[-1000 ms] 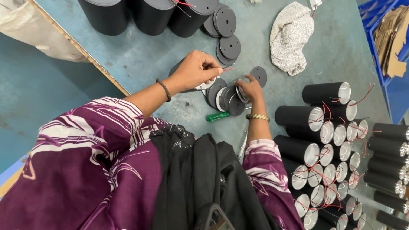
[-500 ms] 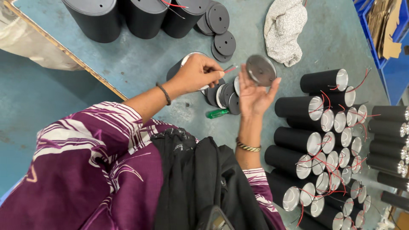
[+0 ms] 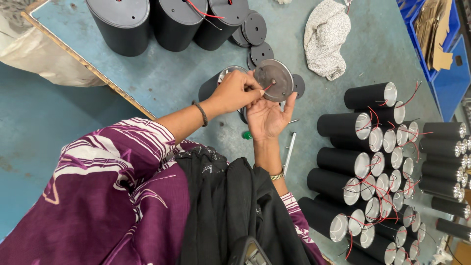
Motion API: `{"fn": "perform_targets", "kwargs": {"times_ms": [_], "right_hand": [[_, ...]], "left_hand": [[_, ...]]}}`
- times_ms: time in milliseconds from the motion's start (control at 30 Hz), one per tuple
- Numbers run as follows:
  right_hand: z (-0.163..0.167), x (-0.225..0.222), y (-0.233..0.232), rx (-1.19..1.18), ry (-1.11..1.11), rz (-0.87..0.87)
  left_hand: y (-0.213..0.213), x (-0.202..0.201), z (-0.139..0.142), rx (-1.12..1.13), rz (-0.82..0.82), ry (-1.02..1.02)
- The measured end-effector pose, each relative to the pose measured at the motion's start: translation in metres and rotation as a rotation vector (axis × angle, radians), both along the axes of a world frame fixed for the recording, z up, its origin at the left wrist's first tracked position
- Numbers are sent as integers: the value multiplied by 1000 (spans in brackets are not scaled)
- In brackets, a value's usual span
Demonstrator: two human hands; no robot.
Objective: The person assembles cylindrical electronic components by inserting wires through circular caps, securing them with a screwdriver, and applying adhesive with a syringe. They handle multiple units sequentially, placing finished items aside.
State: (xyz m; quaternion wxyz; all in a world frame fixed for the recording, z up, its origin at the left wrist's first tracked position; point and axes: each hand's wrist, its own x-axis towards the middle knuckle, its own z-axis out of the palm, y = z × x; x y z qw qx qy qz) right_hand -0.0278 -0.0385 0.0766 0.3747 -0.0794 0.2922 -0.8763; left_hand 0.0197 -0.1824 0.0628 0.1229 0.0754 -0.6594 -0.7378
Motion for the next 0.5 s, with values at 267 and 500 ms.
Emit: {"fn": "perform_targets", "kwargs": {"times_ms": [267,500], "right_hand": [[-19,-4,8,37,166,76],[-1,-37,15,485,648,64]], "left_hand": [[-13,0,9,75,8,-104],[-24,6,9,-258,86,-8]]}}
